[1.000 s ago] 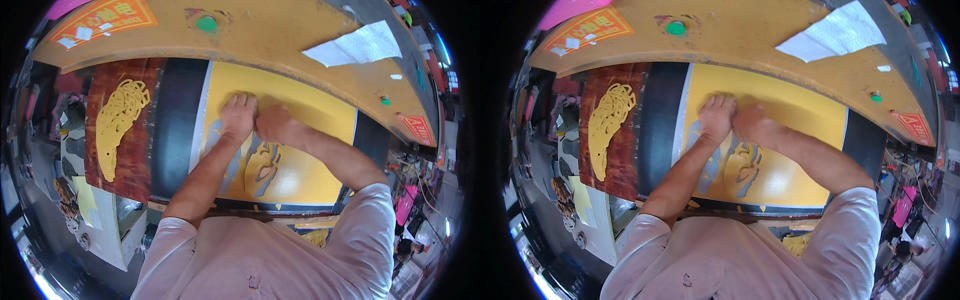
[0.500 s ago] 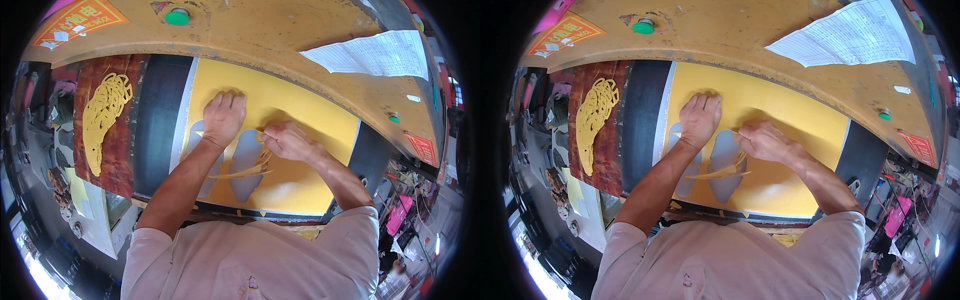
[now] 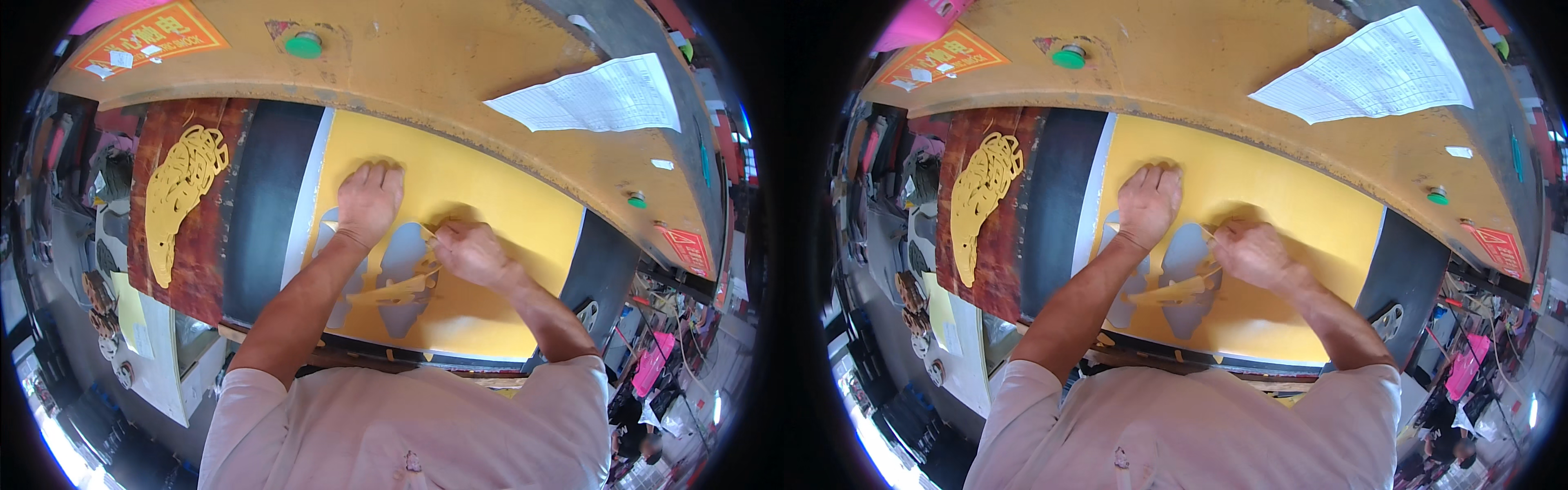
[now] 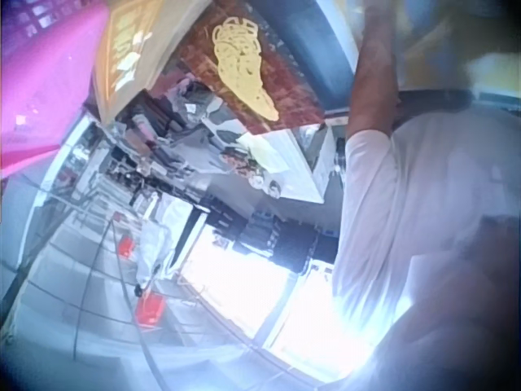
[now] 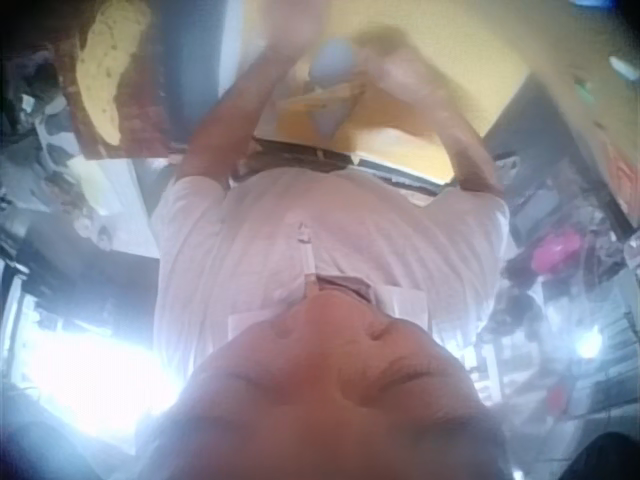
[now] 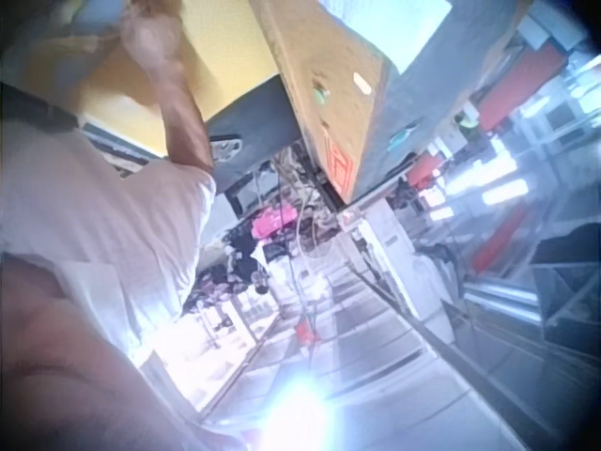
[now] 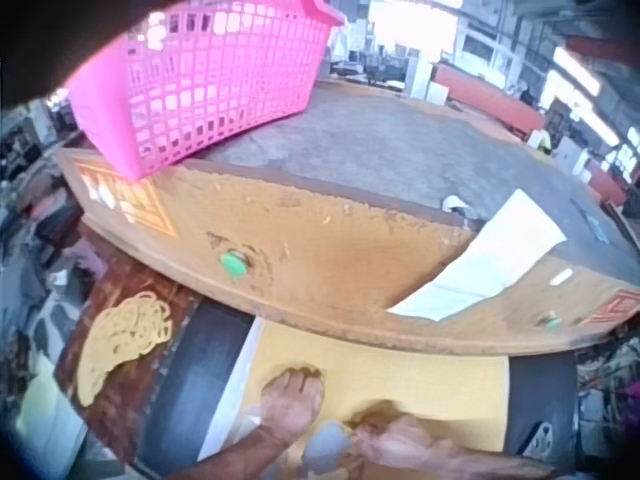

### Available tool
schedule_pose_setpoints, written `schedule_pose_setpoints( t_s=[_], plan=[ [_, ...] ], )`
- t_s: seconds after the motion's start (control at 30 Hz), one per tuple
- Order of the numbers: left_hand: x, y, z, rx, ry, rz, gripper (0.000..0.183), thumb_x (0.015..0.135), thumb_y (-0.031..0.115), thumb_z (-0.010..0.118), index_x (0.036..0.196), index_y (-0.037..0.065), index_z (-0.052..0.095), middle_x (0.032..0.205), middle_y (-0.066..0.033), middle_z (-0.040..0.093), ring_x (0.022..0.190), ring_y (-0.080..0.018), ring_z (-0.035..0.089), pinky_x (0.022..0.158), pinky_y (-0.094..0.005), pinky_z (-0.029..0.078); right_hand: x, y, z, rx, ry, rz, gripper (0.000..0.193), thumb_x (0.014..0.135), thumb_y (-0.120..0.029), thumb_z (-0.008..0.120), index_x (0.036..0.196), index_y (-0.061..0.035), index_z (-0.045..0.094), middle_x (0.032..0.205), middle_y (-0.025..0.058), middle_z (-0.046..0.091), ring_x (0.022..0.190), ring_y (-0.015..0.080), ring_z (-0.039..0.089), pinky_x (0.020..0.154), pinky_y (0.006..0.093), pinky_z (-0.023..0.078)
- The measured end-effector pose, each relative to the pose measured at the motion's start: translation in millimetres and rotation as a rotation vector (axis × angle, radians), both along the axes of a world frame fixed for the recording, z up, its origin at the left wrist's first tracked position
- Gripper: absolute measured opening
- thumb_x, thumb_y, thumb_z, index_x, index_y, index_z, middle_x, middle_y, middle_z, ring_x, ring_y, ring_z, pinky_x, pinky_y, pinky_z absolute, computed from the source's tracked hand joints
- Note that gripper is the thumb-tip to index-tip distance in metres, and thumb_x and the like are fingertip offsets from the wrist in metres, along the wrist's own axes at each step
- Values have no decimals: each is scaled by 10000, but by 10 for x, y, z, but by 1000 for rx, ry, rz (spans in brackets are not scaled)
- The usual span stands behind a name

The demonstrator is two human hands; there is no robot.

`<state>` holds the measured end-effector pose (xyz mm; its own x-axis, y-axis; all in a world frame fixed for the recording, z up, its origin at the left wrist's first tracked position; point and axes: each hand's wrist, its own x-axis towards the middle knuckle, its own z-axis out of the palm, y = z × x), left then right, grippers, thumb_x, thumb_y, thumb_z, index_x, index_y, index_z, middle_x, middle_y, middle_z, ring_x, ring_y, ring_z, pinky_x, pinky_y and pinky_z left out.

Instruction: The person places a yellow sheet on a cutting machine, aligns a grey template, and operates the machine to cut shapes. They remove the cut pieces, clear debris, and repeat the process with additional sheets and templates.

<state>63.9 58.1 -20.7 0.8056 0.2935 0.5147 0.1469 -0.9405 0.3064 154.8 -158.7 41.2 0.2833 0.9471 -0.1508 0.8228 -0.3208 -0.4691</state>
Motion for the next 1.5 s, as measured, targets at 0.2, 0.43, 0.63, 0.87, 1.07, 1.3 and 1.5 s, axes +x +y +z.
schedule_pose_setpoints(
  t_s=[0.2,0.43,0.63,0.87,1.07,1.3,1.5],
  plan=[
    [-31,-61,-23,32,72,-7,183,852,141,738,1029,130,693,918,-48,673,888,-283,663,733,-442,555,-62,658,363,-532,-103,-92,236,966,-232,652,975,-35,782,981,175,784,854,345,779,721,467,621],
    [-77,-2,-118,-7,210,-47,187,846,138,728,1030,143,693,934,-71,686,912,-307,663,785,-460,544,-277,1126,263,-799,-288,150,278,892,-240,741,1122,-118,838,1113,89,821,992,266,800,739,452,629],
    [-43,-56,-148,-53,36,-63,104,876,172,699,978,156,682,940,-70,692,925,-314,662,794,-474,534,-87,1065,222,-731,-230,105,268,913,-193,687,1115,-89,829,1122,114,820,1045,308,792,837,450,625],
    [78,-258,-84,-60,76,28,147,951,296,727,1002,159,714,980,-71,698,971,-310,660,812,-469,528,101,636,257,-388,-19,149,191,881,-143,628,877,-34,786,897,208,767,836,388,746,776,512,572],
    [115,-279,-101,-6,135,-31,148,965,325,713,990,180,702,967,-40,679,968,-279,649,800,-457,523,149,436,5,-205,187,-9,315,988,-213,590,773,-15,708,768,223,687,722,436,676,725,526,538],
    [161,-223,-31,56,137,-18,138,946,294,733,984,170,686,957,-33,671,941,-275,649,796,-455,514,173,225,-71,-10,388,-68,334,1009,-238,598,797,5,684,804,246,680,772,473,651,756,558,513],
    [148,-242,-19,63,160,-14,141,941,288,727,983,161,681,970,-34,671,946,-267,640,799,-450,511,76,-56,80,5,446,-97,349,1034,-257,603,817,4,683,801,246,683,770,455,675,739,531,531]
  ],
)
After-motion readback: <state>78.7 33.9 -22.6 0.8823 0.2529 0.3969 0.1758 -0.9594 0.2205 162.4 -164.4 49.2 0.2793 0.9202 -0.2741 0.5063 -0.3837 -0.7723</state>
